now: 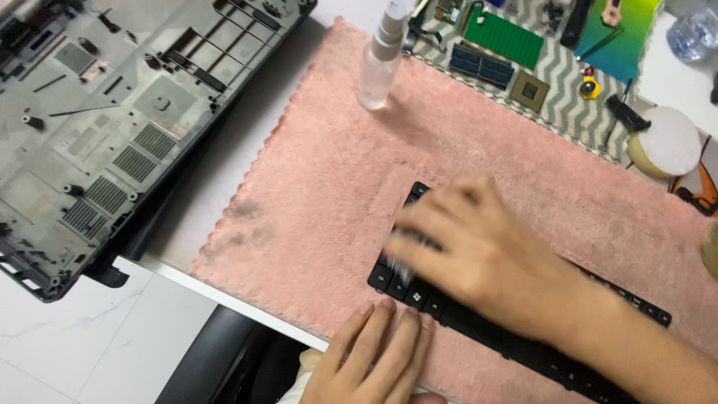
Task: The person scrubs a black laptop keyboard with a toothbrush, then wipes it with a cloth. The keyboard is placed on a pink towel on a workbench with various tools and electronic parts nearby.
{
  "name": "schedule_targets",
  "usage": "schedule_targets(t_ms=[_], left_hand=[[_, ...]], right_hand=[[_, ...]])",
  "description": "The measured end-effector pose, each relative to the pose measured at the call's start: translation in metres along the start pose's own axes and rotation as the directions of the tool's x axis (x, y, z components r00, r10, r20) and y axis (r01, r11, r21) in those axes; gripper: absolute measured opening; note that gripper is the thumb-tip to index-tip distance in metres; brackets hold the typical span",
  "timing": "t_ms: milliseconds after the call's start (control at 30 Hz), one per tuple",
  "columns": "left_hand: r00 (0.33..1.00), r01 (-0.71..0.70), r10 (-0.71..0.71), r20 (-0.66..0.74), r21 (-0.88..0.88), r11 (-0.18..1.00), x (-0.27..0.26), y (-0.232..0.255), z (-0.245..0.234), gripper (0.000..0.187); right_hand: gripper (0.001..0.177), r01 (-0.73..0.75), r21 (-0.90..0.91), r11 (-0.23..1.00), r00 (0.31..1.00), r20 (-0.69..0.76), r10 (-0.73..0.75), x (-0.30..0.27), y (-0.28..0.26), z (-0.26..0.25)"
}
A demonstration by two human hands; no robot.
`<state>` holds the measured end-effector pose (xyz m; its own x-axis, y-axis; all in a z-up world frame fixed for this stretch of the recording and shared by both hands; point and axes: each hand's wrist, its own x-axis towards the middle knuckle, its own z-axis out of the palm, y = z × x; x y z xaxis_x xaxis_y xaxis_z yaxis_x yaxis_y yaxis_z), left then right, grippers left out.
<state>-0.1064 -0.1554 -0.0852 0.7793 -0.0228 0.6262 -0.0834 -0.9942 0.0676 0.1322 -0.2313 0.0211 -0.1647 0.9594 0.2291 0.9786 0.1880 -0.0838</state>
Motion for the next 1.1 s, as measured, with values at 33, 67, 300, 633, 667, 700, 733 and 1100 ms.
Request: schedule_targets(t_ms=[33, 67, 300, 633, 667, 700, 733, 1100], left_hand=[[1.000, 0.003, -0.003, -0.003, 0.004, 1.000, -0.001, -0.001, 0.000, 0.073], [1.000, -0.014, 0.014, 0.006, -0.030, 0.999, -0.002, -0.002, 0.000, 0.054], [1.000, -0.011, 0.013, -0.013, 0.116, 0.993, 0.016, -0.006, -0.007, 0.060], [0.992, -0.119, 0.124, -0.011, 0.196, 0.973, 0.026, -0.018, -0.008, 0.071], [0.995, -0.086, 0.093, -0.029, 0.177, 0.980, 0.027, -0.016, -0.007, 0.071], [0.997, -0.052, 0.060, -0.046, 0.158, 0.986, 0.029, -0.015, -0.006, 0.072], [0.997, -0.055, 0.062, -0.042, 0.152, 0.987, 0.025, -0.013, -0.005, 0.072], [0.994, 0.029, -0.026, 0.102, -0.030, 0.999, 0.021, 0.002, -0.009, 0.066]], right_hand=[[0.015, 0.006, -0.002, 1.000, 1.000, 0.000, -0.006, 0.006, -0.008, -0.002], [0.012, 0.070, 0.121, 0.990, 0.997, -0.001, -0.071, 0.011, -0.016, -0.004], [0.028, -0.034, -0.160, 0.987, 0.999, -0.008, 0.033, -0.004, 0.027, 0.005], [0.014, -0.078, -0.291, 0.954, 0.996, -0.070, 0.060, -0.003, 0.047, -0.003], [0.019, -0.058, -0.170, 0.984, 0.997, -0.058, 0.049, 0.000, 0.034, -0.005], [0.026, -0.037, -0.046, 0.998, 0.998, -0.049, 0.035, 0.004, 0.020, -0.007], [0.026, -0.044, -0.043, 0.998, 0.998, -0.047, 0.042, 0.005, 0.012, -0.004], [0.009, 0.162, 0.288, 0.944, 0.987, -0.048, -0.155, 0.009, -0.011, 0.001]])
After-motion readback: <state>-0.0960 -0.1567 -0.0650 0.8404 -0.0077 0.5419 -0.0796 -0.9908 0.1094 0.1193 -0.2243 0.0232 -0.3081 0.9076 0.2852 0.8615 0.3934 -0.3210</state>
